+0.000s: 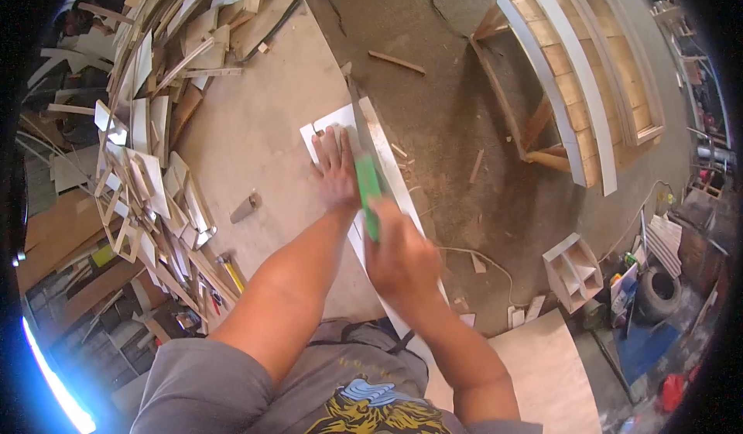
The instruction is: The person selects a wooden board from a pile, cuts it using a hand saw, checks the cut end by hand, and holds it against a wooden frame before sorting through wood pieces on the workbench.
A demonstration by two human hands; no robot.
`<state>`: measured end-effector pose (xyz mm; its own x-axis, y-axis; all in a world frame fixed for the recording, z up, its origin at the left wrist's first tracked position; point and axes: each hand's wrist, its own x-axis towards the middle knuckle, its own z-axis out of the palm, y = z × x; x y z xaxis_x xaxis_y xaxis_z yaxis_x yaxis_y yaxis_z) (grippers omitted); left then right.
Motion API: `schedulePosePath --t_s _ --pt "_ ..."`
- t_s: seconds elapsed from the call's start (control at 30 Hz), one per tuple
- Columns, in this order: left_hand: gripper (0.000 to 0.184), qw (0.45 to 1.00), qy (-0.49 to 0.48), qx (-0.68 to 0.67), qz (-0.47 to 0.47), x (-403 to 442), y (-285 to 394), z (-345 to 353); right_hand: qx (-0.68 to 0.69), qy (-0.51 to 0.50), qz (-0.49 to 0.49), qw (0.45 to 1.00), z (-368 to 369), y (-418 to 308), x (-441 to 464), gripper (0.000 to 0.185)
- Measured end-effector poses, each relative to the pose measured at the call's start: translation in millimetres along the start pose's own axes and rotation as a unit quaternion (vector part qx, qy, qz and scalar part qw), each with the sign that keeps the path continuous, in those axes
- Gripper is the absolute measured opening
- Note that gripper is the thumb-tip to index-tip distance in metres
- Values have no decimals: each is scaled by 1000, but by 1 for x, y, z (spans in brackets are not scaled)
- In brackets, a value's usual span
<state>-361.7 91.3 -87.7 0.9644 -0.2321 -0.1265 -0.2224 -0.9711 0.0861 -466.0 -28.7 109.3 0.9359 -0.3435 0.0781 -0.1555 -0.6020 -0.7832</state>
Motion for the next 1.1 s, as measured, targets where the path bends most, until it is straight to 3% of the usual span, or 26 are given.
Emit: schedulePosePath --t_s 0.1,0.2,0.33,0.47,0.5,0.53,0.63,0.7,0.83,0.93,1.1 --pt "70 1000 4 11 12 5 -3 11 -12 -73 42 996 52 18 68 31" --pt "70 999 28 -26 11 4 -5 19 8 -66 69 995 35 16 60 32" --pt "69 999 -24 -17 -12 3 5 -8 29 47 -8 998 -10 1 -20 40" --pt "69 1000 11 21 6 5 -2 10 2 -26 18 999 45 34 47 36" --pt "68 998 -54 35 -20 6 6 -5 15 -25 24 999 53 35 64 35" --pt "68 999 -40 30 -18 6 4 -3 29 -23 36 999 56 34 70 35" --pt "68 1000 -17 7 -5 7 3 3 -9 -38 27 999 13 16 6 36" --pt "68 1000 -18 3 -9 4 4 -3 20 21 -1 1000 -2 4 -25 41" --pt "67 1000 20 7 8 4 -3 13 -19 -43 21 999 38 21 34 31" --pt "68 999 -3 52 1 4 2 6 1 -43 32 999 53 23 62 28" --pt "72 999 -46 9 -9 3 5 -12 14 21 -4 1000 1 3 -13 38"
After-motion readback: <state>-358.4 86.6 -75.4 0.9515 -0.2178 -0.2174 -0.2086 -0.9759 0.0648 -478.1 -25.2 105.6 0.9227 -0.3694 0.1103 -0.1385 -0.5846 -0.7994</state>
